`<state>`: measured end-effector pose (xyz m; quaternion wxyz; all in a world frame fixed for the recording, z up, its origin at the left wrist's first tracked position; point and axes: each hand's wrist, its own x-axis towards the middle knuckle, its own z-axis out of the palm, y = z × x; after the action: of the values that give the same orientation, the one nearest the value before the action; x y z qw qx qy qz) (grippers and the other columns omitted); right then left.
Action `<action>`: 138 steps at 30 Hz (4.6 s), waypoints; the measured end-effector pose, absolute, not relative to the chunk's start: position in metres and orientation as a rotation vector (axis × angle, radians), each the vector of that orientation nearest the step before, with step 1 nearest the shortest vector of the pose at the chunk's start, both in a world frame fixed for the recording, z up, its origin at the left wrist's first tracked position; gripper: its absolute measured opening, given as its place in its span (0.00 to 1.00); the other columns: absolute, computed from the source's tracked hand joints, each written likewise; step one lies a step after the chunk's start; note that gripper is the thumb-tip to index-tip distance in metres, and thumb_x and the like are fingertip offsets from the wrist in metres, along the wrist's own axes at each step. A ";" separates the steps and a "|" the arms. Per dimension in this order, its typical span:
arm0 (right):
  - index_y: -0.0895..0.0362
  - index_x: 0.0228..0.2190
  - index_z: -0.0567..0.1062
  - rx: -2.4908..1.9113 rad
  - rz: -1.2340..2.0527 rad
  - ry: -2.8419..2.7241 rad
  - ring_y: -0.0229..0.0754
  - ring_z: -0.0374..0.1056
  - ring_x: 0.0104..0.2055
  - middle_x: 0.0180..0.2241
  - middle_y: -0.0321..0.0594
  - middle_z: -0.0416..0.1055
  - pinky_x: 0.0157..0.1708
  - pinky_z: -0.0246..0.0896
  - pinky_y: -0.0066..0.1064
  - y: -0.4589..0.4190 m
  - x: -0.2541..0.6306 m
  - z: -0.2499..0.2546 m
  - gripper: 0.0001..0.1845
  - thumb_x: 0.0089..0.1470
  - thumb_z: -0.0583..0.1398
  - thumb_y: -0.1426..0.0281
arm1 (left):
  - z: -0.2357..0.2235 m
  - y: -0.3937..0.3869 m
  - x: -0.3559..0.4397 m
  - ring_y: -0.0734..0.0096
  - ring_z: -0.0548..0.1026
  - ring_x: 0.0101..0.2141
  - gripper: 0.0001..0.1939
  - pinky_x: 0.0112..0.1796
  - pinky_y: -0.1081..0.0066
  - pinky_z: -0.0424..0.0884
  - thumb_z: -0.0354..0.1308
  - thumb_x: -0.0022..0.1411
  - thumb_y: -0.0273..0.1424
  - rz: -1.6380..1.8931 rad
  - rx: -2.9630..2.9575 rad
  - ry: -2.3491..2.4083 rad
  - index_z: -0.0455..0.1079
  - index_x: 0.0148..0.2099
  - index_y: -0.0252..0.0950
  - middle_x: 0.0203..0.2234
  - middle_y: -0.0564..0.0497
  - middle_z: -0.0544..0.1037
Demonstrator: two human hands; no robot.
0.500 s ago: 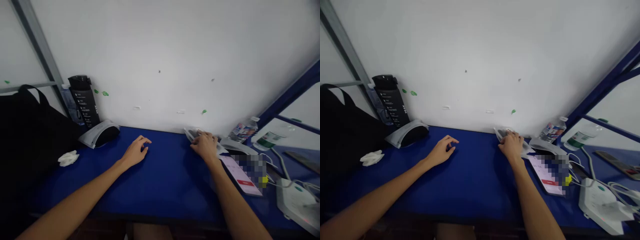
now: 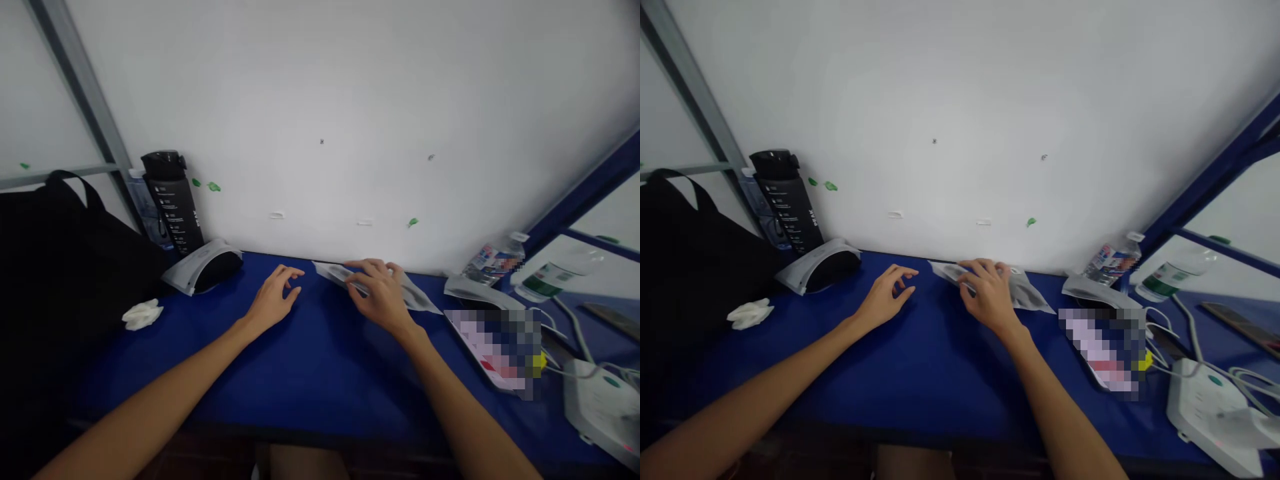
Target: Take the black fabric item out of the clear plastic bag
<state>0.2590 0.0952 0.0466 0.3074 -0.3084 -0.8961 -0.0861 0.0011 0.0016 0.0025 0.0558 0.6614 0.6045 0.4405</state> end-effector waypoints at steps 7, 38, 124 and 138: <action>0.47 0.41 0.81 -0.653 -0.039 -2.442 0.53 0.68 0.58 0.58 0.37 0.77 0.60 0.50 0.52 0.087 0.247 0.036 0.13 0.69 0.55 0.66 | 0.007 0.004 -0.005 0.70 0.75 0.36 0.10 0.39 0.69 0.73 0.63 0.69 0.29 1.441 1.955 1.905 0.76 0.52 0.42 0.43 0.52 0.76; 0.50 0.37 0.77 -0.500 0.042 -2.265 0.50 0.74 0.49 0.47 0.39 0.80 0.50 0.53 0.48 0.100 0.249 0.028 0.05 0.66 0.62 0.72 | 0.010 0.004 -0.004 0.70 0.74 0.34 0.03 0.36 0.70 0.71 0.62 0.70 0.29 1.546 1.981 1.661 0.76 0.41 0.39 0.38 0.52 0.75; 0.50 0.35 0.78 -0.571 0.047 -2.244 0.52 0.75 0.48 0.45 0.41 0.80 0.51 0.57 0.50 0.104 0.251 0.027 0.04 0.64 0.64 0.68 | -0.005 0.013 -0.019 0.62 0.74 0.40 0.08 0.45 0.63 0.72 0.54 0.75 0.36 1.872 1.667 2.038 0.70 0.42 0.40 0.38 0.48 0.72; 0.51 0.37 0.75 -0.470 0.111 -2.275 0.49 0.74 0.46 0.45 0.41 0.80 0.50 0.57 0.47 0.089 0.239 0.025 0.04 0.66 0.62 0.71 | 0.009 -0.001 0.003 0.60 0.74 0.44 0.05 0.48 0.58 0.68 0.66 0.68 0.29 1.359 2.298 1.861 0.81 0.45 0.44 0.41 0.50 0.78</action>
<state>0.2391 0.0887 0.0248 0.3968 -0.1856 -0.8979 0.0439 0.0031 -0.0009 0.0094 -0.0564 0.7050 0.5710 0.4168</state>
